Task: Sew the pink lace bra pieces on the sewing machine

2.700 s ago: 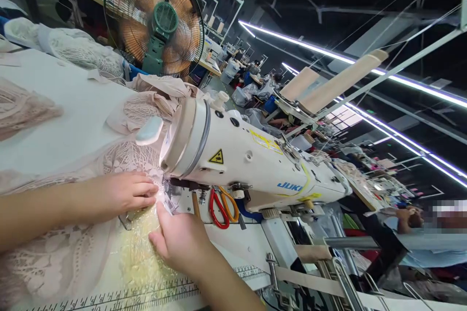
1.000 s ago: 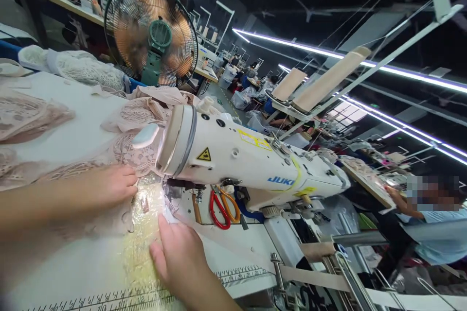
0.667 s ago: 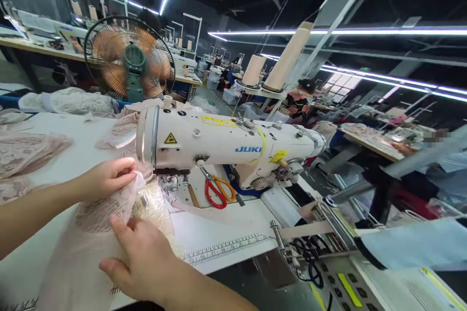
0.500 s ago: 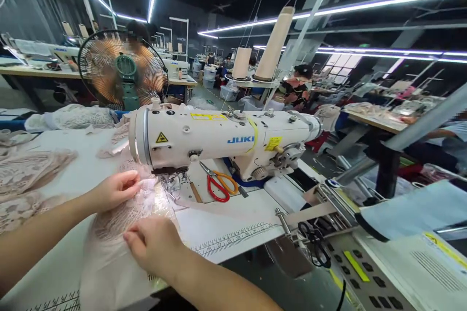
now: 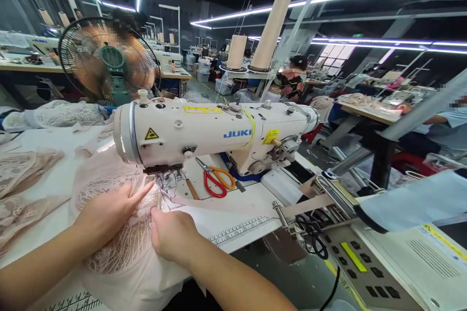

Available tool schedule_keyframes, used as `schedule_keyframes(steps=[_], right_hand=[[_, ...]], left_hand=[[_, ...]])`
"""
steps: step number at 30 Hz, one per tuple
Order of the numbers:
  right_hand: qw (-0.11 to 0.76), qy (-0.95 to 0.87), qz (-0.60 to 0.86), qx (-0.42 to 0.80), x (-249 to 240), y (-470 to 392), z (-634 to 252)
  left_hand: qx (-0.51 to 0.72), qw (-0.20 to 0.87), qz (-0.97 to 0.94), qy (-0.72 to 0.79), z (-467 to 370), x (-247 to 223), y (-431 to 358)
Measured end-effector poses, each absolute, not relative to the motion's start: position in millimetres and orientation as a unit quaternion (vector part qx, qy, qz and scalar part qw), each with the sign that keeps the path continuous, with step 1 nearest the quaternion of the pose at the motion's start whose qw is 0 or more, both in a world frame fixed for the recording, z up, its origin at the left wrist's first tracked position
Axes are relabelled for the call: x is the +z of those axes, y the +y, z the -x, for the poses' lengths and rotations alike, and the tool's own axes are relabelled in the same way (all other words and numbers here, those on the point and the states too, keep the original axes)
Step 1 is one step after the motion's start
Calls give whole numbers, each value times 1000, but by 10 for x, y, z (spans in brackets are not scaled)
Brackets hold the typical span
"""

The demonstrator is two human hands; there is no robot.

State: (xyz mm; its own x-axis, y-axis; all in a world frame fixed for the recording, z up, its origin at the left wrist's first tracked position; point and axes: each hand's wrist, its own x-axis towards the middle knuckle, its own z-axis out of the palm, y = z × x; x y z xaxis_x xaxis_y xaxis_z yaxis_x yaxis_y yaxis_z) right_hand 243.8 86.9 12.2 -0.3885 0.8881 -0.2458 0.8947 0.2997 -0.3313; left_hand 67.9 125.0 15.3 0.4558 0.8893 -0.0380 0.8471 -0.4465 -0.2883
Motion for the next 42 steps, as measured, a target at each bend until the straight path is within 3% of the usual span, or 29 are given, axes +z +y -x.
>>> schedule_keyframes(steps=[4, 6, 11, 14, 16, 20, 23, 28, 32, 36, 42], right_hand=[[21, 813, -539, -220, 155, 879, -2456], [21, 815, -534, -222, 151, 877, -2465], [13, 819, -529, -222, 108, 874, -2478], [-4, 823, -525, -215, 73, 874, -2498], [-13, 823, -527, -214, 52, 869, -2515], [-20, 824, -525, -213, 21, 853, -2540], [-20, 822, -527, -213, 24, 850, -2541], [-2, 813, -537, -225, 66, 874, -2519], [20, 812, -542, -216, 98, 907, -2504], [41, 819, -536, -200, 134, 956, -2510], [61, 825, -539, -160, 148, 1057, -2551]], left_hand=[[50, 92, 854, -510, -606, 152, 1255], [6, -12, 831, -556, -541, 176, 1358], [-103, -404, 716, -560, -458, 325, 1705], [-185, -535, 649, -508, -530, 351, 1773], [-231, -569, 617, -492, -602, 319, 1749], [-315, -525, 595, -520, -642, 190, 1682], [-311, -405, 671, -537, -544, 64, 1662], [-133, -99, 857, -489, -456, -82, 1516], [53, 49, 864, -499, -604, -33, 1333], [110, 109, 853, -498, -734, 15, 1288], [92, 61, 853, -510, -803, 42, 1417]])
